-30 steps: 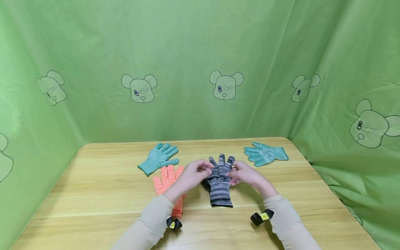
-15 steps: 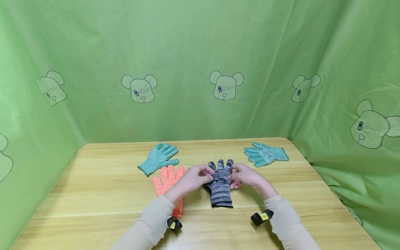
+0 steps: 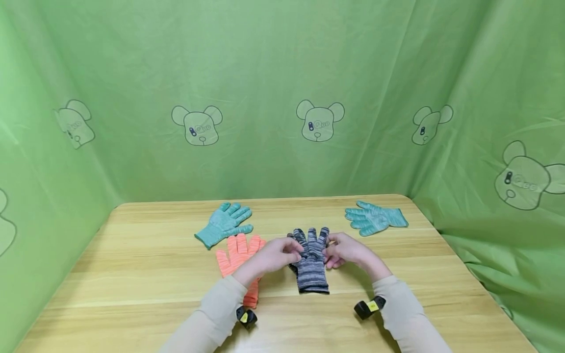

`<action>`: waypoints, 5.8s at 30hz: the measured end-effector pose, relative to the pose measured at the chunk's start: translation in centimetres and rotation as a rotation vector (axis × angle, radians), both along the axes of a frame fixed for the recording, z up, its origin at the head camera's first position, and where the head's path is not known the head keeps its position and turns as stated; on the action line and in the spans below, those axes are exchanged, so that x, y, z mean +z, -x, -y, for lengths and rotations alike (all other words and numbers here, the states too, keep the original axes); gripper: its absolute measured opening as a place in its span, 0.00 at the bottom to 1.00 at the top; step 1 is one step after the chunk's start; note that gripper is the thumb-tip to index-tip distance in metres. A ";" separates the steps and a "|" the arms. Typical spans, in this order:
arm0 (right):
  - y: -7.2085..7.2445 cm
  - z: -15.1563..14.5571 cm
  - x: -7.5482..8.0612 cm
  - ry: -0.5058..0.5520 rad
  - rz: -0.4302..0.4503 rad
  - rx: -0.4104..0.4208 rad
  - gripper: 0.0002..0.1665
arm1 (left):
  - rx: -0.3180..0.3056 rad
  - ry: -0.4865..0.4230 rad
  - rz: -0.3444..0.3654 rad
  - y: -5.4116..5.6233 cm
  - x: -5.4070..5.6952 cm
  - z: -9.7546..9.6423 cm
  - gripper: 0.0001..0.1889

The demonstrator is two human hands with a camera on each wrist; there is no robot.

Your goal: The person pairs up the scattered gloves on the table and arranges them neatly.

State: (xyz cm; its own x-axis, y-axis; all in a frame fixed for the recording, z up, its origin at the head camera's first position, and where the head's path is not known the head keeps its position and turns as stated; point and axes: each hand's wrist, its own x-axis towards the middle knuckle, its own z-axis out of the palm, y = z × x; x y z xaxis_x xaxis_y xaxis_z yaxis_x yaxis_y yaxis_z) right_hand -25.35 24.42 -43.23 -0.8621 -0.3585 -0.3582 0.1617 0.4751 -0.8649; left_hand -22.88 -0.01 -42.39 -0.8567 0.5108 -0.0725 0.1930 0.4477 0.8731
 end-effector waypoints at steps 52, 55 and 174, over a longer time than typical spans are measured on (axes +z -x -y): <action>-0.6 -0.8 0.1 -0.110 0.041 0.124 0.14 | -0.089 0.036 0.292 0.4 -0.8 1.3 0.19; -0.6 -0.7 0.1 -0.114 0.045 0.134 0.14 | -0.092 0.050 0.291 0.4 -1.0 1.3 0.21; 1.1 -3.8 1.7 -0.213 -0.356 -0.129 0.24 | 0.076 -0.038 0.128 2.3 1.2 4.4 0.22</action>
State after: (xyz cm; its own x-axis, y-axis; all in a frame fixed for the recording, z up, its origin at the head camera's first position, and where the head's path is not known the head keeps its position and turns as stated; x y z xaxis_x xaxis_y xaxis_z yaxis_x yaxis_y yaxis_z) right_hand -26.45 28.24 -41.55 -0.9781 -0.1898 -0.0849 -0.0589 0.6444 -0.7624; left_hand -25.23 -4.41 -41.21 -0.8779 0.4495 -0.1652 0.0464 0.4231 0.9049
